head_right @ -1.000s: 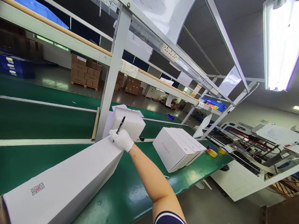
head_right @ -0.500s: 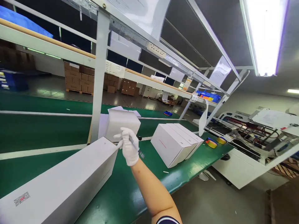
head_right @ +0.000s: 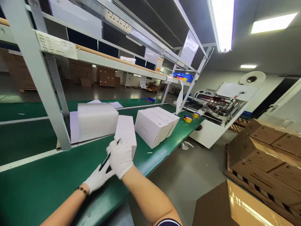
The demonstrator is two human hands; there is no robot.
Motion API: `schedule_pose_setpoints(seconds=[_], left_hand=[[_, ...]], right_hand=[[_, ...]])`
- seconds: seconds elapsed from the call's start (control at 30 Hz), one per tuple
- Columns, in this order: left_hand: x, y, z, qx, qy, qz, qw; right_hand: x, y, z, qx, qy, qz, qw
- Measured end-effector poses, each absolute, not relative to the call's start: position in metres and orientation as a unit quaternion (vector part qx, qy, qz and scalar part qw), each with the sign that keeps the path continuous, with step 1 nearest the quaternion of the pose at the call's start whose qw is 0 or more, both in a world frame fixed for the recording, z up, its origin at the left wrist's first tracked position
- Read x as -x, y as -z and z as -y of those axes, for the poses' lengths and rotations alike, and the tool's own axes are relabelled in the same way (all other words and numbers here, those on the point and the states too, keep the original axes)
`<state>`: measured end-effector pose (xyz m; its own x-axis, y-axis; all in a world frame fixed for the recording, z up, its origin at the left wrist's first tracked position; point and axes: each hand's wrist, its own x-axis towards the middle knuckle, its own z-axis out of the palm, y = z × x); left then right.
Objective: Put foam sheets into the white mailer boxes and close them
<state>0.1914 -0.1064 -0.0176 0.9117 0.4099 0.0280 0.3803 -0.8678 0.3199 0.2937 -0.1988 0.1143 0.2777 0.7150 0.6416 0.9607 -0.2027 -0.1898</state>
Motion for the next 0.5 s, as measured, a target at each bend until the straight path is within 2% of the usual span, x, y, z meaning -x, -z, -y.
schedule_pose_setpoints(seconds=[0.07,0.3,0.4,0.5], left_hand=[[-0.203,0.016,0.113,-0.967,-0.004,-0.206,0.153],[-0.162,0.009,0.084,-0.959,0.064,-0.252,0.113],[-0.128,0.015,0.055,-0.941,0.057,-0.321,0.092],[-0.105,0.023,0.036,-0.926,0.038,-0.362,0.103]], right_hand=[[-0.343,-0.114,0.188,0.77,0.21,0.529,0.289],[-0.478,-0.118,0.209,0.79,0.167,0.429,0.405],[-0.492,-0.093,0.239,0.801,0.177,0.358,0.445],[-0.486,-0.052,0.264,0.822,0.163,0.311,0.448]])
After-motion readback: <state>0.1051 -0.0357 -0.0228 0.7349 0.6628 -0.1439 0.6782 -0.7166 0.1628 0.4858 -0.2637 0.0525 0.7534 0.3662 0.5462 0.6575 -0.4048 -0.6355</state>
